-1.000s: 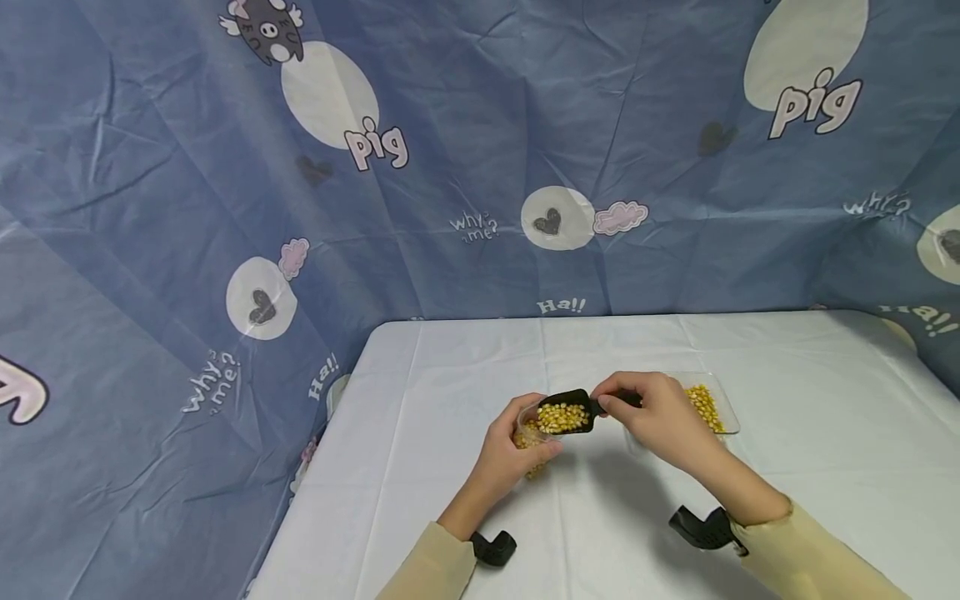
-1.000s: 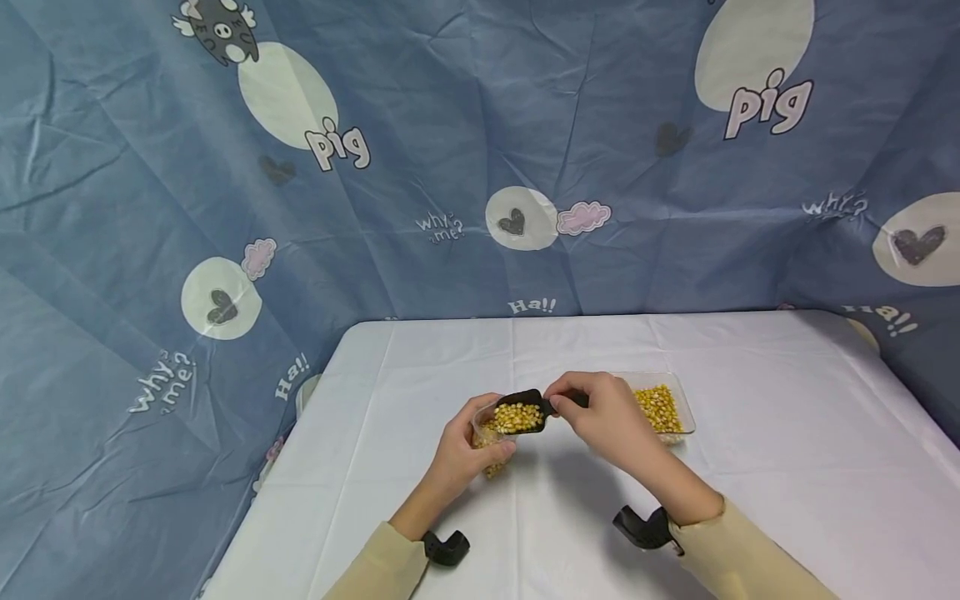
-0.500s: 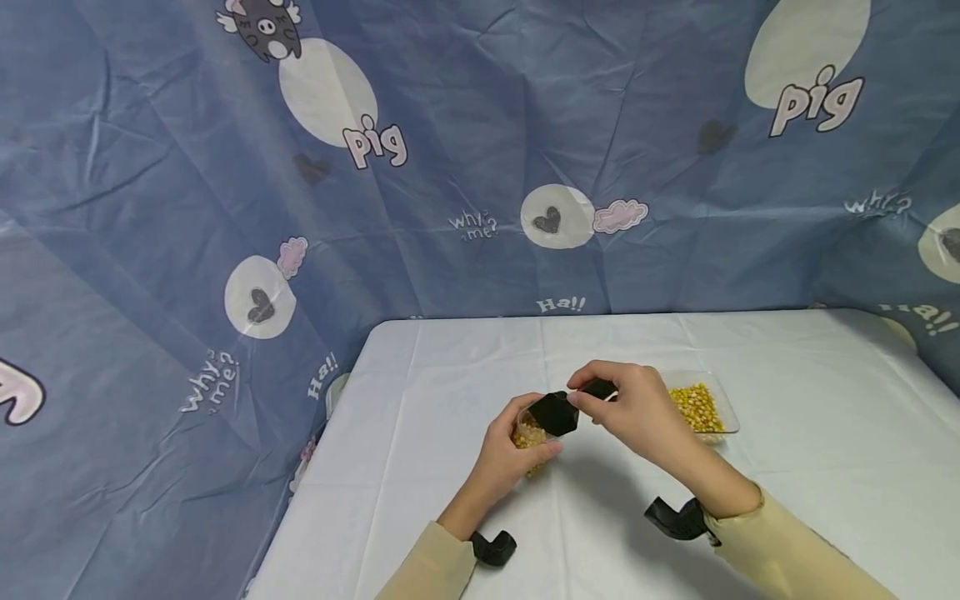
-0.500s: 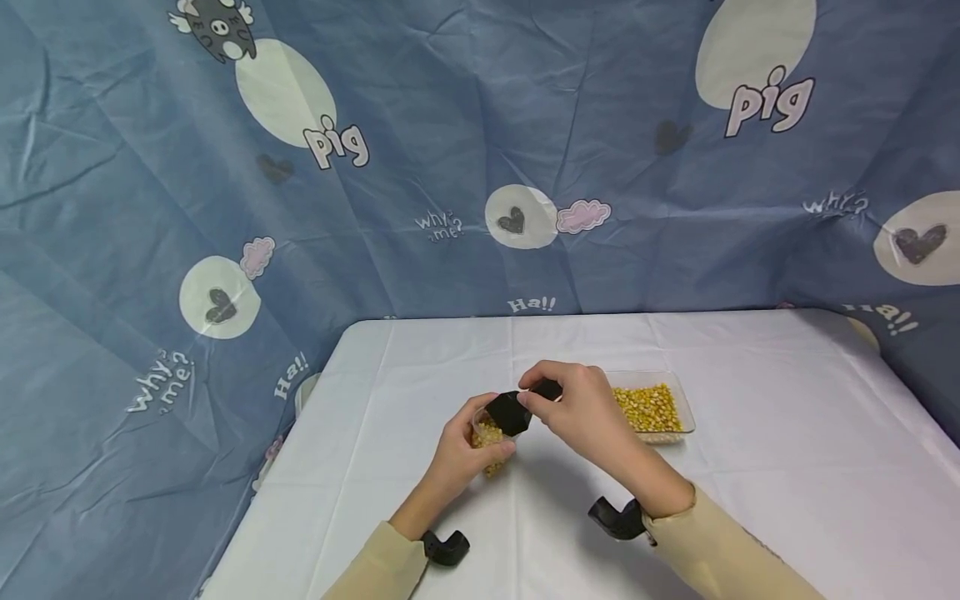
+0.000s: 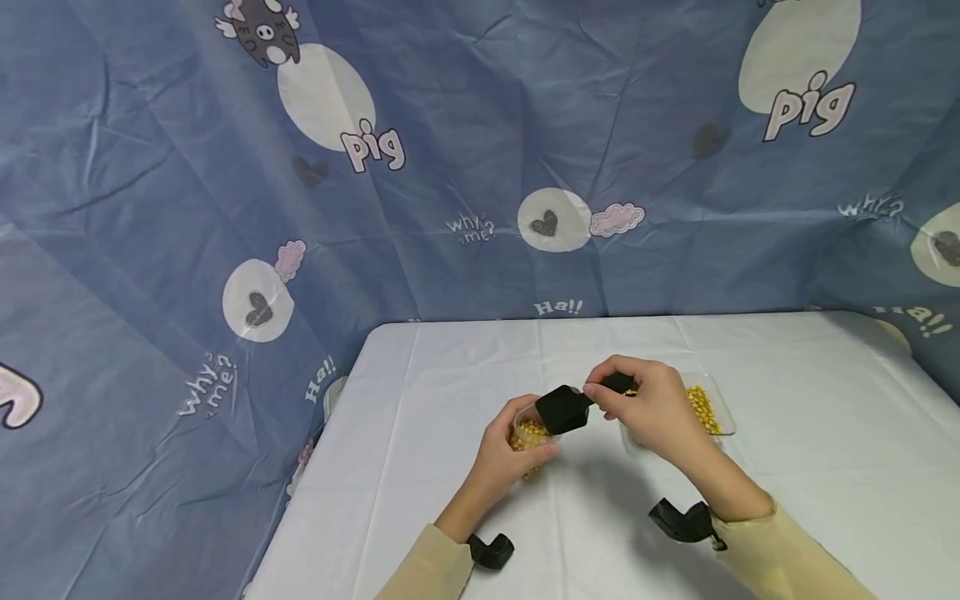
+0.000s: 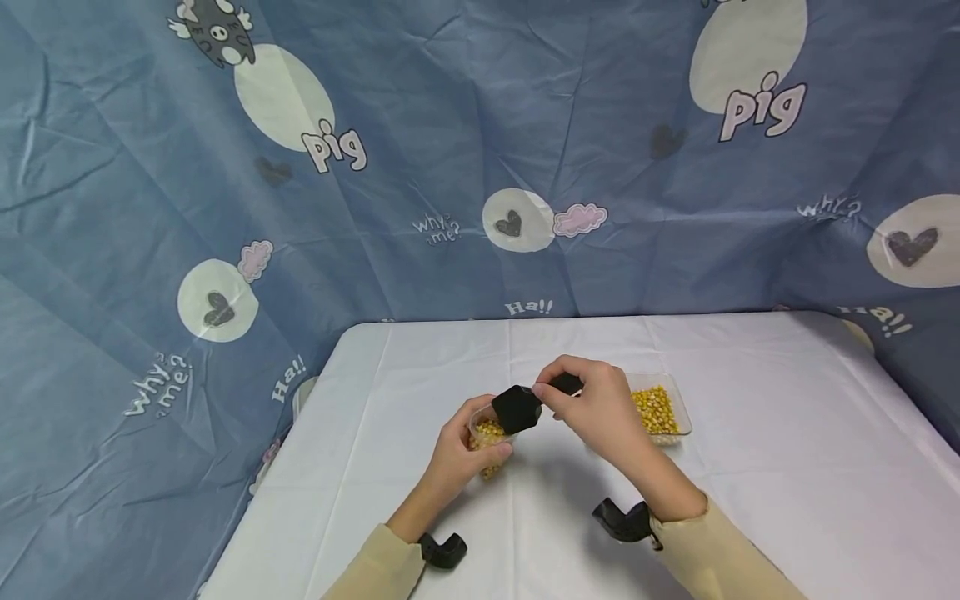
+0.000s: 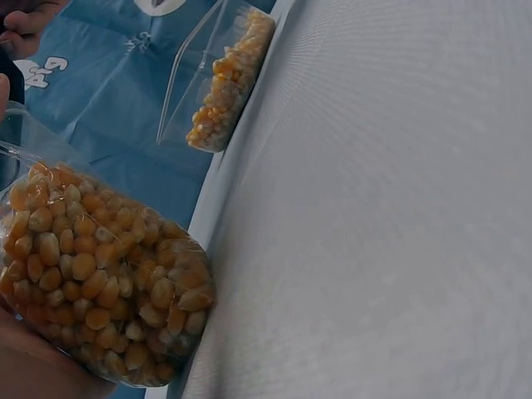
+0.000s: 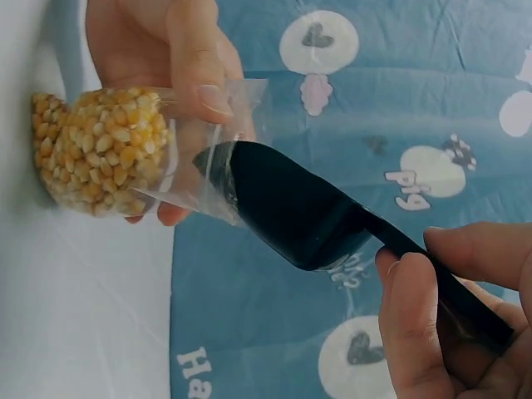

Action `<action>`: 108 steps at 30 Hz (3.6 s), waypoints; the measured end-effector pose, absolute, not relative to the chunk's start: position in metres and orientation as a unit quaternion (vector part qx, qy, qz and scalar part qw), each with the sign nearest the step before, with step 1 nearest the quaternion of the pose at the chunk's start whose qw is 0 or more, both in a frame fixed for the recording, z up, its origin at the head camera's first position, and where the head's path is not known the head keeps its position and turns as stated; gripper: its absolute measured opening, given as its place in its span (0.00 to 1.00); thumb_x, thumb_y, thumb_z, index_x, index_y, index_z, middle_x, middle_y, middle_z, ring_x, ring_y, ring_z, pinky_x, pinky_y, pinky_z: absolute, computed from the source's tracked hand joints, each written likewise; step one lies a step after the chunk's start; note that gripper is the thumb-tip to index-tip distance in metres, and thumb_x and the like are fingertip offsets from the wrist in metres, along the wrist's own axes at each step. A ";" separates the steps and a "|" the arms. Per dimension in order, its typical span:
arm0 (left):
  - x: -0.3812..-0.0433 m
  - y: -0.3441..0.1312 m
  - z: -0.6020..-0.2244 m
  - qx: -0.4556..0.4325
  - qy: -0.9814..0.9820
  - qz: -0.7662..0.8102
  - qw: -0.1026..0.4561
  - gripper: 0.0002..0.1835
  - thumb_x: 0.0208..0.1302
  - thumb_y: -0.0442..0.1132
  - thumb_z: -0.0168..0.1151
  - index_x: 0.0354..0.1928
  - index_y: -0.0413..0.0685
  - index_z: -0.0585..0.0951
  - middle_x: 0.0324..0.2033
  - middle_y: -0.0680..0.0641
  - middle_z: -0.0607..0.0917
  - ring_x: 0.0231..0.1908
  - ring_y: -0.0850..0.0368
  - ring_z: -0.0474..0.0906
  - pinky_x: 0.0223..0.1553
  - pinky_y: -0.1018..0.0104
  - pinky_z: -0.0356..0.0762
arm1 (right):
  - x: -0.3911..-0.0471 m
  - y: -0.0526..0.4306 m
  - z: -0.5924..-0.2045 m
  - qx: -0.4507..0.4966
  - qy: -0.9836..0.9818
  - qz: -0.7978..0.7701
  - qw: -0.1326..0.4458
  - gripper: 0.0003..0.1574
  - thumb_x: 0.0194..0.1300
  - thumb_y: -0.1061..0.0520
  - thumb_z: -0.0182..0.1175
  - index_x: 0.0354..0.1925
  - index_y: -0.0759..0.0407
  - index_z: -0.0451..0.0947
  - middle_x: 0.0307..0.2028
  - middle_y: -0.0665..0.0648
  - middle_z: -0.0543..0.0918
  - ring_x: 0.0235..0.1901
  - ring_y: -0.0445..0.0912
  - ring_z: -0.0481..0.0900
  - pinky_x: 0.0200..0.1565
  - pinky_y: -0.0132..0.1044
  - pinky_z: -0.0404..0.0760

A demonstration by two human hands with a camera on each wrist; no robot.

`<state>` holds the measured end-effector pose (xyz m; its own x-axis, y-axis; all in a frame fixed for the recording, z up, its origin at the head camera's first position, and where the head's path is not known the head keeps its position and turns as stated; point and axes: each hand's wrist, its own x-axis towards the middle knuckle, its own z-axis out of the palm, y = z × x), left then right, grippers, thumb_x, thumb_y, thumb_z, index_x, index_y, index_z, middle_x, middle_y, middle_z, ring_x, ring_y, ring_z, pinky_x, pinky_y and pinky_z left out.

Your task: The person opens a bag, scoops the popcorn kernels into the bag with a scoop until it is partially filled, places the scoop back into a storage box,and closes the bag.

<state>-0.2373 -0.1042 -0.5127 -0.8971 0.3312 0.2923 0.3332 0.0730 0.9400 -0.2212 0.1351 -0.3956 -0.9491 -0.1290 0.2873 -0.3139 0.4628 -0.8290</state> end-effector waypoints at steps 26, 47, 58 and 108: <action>-0.239 -0.105 -0.516 -0.254 -0.734 -0.630 0.011 0.34 0.60 0.38 0.74 0.68 0.54 0.72 0.53 0.47 0.83 0.55 0.51 0.78 0.56 0.65 0.73 | -0.218 0.199 -0.387 0.066 -0.859 0.489 0.134 0.09 0.66 0.47 0.69 0.38 0.49 0.85 0.27 0.57 0.85 0.25 0.49 0.84 0.26 0.37 0.79; -0.230 -0.103 -0.496 -0.262 -0.720 -0.643 0.002 0.34 0.60 0.28 0.71 0.68 0.36 0.70 0.53 0.32 0.81 0.55 0.35 0.76 0.58 0.60 0.73 | -0.224 0.248 -0.421 -0.003 -0.875 0.463 0.144 0.16 0.70 0.45 0.65 0.41 0.57 0.84 0.29 0.56 0.86 0.25 0.47 0.84 0.27 0.35 0.80; -0.225 -0.101 -0.485 -0.258 -0.718 -0.647 -0.020 0.34 0.62 0.30 0.71 0.68 0.35 0.69 0.54 0.32 0.80 0.57 0.36 0.74 0.60 0.59 0.72 | -0.231 0.253 -0.444 -0.014 -0.884 0.458 0.094 0.20 0.70 0.42 0.64 0.43 0.57 0.83 0.29 0.62 0.86 0.27 0.55 0.83 0.25 0.40 0.78; -0.238 -0.103 -0.517 -0.261 -0.729 -0.632 0.010 0.33 0.61 0.39 0.73 0.68 0.55 0.71 0.53 0.42 0.82 0.55 0.50 0.77 0.58 0.65 0.71 | -0.235 0.264 -0.481 -0.006 -0.921 0.324 0.219 0.11 0.65 0.50 0.69 0.35 0.56 0.85 0.37 0.63 0.82 0.38 0.60 0.77 0.36 0.55 0.69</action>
